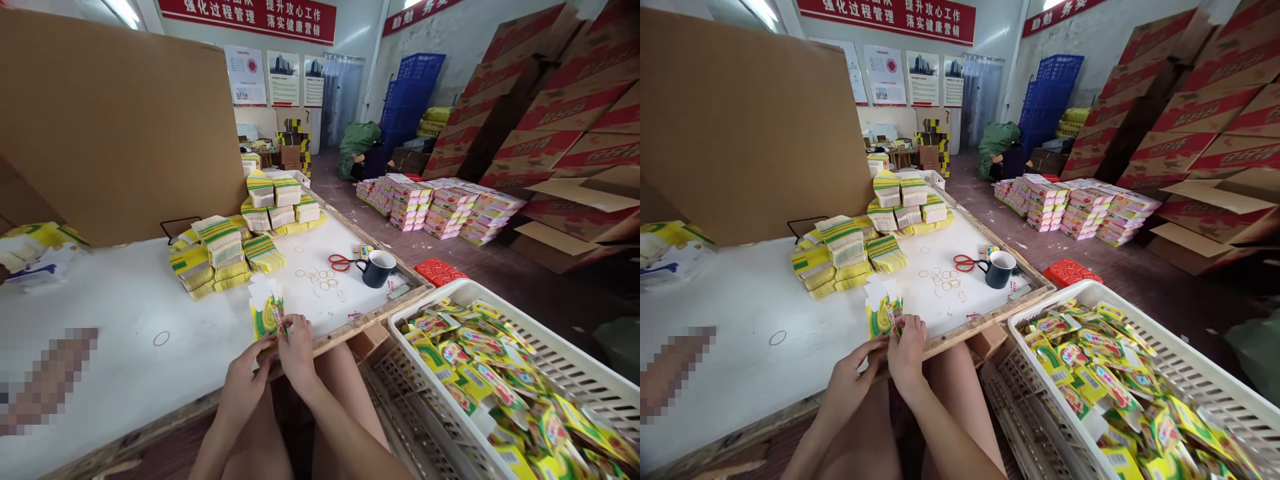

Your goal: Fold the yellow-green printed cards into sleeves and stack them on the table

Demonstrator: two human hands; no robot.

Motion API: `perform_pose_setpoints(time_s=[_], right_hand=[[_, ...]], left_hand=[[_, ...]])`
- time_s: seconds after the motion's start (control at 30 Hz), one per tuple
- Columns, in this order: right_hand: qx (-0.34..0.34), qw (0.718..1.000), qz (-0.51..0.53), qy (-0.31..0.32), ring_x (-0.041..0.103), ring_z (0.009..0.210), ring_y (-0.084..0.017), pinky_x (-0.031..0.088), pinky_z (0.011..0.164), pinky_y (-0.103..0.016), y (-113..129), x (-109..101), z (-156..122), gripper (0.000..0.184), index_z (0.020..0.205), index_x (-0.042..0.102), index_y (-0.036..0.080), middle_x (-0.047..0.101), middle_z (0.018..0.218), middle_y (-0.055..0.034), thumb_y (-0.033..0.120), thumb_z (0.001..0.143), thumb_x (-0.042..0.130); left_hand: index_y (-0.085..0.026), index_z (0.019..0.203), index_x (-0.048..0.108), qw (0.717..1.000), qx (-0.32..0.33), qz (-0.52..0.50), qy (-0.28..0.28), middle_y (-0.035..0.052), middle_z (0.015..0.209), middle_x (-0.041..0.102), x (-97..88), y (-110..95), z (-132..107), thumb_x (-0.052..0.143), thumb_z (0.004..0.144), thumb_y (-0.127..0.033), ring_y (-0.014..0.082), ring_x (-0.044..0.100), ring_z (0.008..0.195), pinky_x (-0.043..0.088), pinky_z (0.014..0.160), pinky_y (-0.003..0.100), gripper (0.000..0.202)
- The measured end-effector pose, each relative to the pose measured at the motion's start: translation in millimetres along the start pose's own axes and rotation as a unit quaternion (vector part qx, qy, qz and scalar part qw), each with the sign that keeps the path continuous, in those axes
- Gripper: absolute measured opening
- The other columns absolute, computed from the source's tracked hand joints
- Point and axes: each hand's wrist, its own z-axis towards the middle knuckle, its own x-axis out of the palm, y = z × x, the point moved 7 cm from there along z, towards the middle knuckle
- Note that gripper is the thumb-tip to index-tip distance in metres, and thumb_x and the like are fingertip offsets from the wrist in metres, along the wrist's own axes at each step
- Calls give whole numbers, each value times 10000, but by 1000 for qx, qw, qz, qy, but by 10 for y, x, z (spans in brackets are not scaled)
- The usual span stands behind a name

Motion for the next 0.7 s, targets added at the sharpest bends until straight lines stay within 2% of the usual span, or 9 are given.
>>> perform_pose_setpoints(time_s=[0.1, 0.17, 0.23, 0.33, 0.4, 0.47, 0.53, 0.6, 0.7], right_hand=[[-1, 997, 78, 10, 573, 808, -203, 475, 760, -354, 62, -103, -90, 84, 883, 527, 195, 619, 857, -55, 170, 828, 469], [-5, 992, 127, 28, 600, 765, -174, 499, 692, -295, 116, -215, -198, 86, 899, 517, 201, 636, 840, -44, 255, 876, 454], [12, 978, 200, 53, 615, 754, -166, 504, 668, -271, 142, -308, -332, 121, 898, 534, 203, 650, 811, -35, 317, 866, 508], [75, 933, 337, 96, 607, 702, -164, 491, 655, -275, 119, -340, -536, 191, 824, 588, 197, 653, 735, -14, 365, 769, 658], [110, 904, 397, 115, 600, 703, -161, 480, 674, -280, 87, -319, -639, 219, 765, 617, 191, 656, 733, -10, 367, 700, 729], [140, 883, 431, 119, 599, 714, -159, 476, 696, -285, 33, -305, -700, 231, 735, 633, 189, 661, 748, -9, 354, 654, 773], [163, 871, 449, 118, 601, 732, -163, 475, 718, -295, -18, -305, -730, 229, 734, 640, 189, 667, 767, -12, 342, 645, 786], [174, 865, 454, 125, 607, 748, -172, 477, 728, -307, -41, -311, -747, 221, 738, 638, 191, 674, 784, -19, 342, 659, 778], [169, 876, 432, 129, 616, 788, -190, 481, 751, -323, -44, -346, -766, 220, 741, 637, 196, 678, 807, -26, 373, 685, 754]], left_hand=[[-182, 1001, 636, 995, -18, -29, -89, 97, 1062, 710, -224, -3, -85, 548, 830, -355, 244, 643, 1028, 493, 933, 374, 259], [-178, 1039, 603, 986, -44, -95, -132, 98, 1092, 692, -343, 14, -154, 566, 825, -388, 246, 633, 1042, 487, 941, 380, 302], [-178, 1051, 623, 965, -89, -223, -102, 91, 1082, 708, -294, 41, -202, 635, 775, -418, 269, 644, 1027, 499, 926, 401, 366], [-168, 1062, 671, 905, -169, -391, 15, 112, 1056, 734, 14, -12, -294, 728, 679, -441, 334, 645, 1031, 506, 906, 469, 474], [-180, 1121, 660, 869, -183, -456, 61, 138, 1146, 699, 187, -108, -366, 715, 640, -542, 373, 592, 1115, 478, 933, 512, 605], [-201, 1168, 641, 848, -166, -497, 85, 143, 1264, 627, 283, -206, -422, 648, 598, -680, 389, 513, 1207, 444, 968, 525, 745], [-215, 1148, 656, 851, -160, -491, 99, 136, 1300, 600, 317, -237, -472, 634, 569, -717, 392, 475, 1243, 432, 980, 520, 766], [-220, 1103, 678, 864, -178, -462, 97, 138, 1243, 643, 309, -193, -512, 701, 559, -649, 398, 512, 1206, 452, 956, 520, 693], [-211, 1043, 700, 864, -200, -457, 74, 143, 1118, 713, 266, -115, -531, 775, 535, -558, 395, 587, 1118, 491, 907, 511, 620]])
